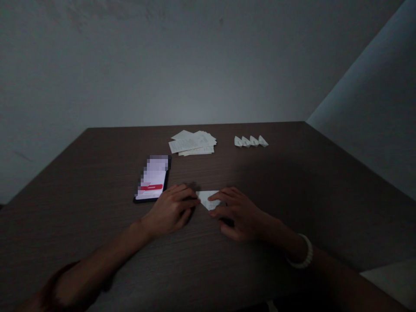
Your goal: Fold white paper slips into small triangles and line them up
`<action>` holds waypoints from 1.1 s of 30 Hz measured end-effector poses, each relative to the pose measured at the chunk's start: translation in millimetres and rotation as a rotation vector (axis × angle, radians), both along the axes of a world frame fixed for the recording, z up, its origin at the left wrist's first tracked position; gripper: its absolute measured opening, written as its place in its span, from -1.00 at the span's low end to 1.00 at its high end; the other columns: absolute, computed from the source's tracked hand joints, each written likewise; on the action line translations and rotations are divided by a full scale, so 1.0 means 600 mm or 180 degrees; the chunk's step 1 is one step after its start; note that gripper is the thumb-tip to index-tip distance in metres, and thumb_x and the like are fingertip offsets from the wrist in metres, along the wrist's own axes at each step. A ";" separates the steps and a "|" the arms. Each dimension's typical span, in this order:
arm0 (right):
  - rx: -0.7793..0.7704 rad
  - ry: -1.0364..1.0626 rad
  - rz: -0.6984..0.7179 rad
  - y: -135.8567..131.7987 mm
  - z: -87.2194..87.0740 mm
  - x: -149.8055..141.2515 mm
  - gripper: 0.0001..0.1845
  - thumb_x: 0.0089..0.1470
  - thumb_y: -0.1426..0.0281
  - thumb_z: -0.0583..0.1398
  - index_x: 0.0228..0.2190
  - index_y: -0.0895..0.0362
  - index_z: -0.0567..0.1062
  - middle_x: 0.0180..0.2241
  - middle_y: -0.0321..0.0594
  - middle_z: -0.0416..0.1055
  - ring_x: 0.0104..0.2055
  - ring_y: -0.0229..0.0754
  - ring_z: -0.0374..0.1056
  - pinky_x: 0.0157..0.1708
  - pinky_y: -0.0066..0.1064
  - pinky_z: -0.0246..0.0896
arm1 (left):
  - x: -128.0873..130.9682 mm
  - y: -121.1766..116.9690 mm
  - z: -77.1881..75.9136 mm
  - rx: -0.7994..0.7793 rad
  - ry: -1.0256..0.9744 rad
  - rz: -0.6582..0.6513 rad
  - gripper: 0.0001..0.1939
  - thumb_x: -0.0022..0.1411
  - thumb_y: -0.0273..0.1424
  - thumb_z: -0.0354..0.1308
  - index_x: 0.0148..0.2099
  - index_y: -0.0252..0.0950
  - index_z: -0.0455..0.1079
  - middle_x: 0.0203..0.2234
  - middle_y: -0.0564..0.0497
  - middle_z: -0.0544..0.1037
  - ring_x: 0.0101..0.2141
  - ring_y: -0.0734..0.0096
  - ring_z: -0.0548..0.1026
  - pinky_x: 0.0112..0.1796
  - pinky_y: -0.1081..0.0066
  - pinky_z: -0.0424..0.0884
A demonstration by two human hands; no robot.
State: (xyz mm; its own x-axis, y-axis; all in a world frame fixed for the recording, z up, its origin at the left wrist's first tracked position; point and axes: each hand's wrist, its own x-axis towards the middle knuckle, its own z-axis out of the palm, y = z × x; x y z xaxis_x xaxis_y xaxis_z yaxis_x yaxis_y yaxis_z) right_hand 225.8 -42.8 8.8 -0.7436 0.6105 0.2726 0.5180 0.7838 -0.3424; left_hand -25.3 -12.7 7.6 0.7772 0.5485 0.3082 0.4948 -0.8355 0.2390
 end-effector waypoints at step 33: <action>-0.0302 0.1037 -0.0925 0.035 -0.009 0.001 -0.63 -0.13 0.56 0.30 -0.21 0.13 0.45 -0.25 -0.21 0.47 -0.19 -0.13 0.33 -0.12 -0.23 0.20 | 0.027 -0.001 0.001 -0.0098 -0.0336 0.0508 -0.75 0.26 -0.34 0.13 -0.04 -0.32 0.37 -0.14 -0.14 0.46 -0.12 0.14 0.40 -0.10 0.11 0.37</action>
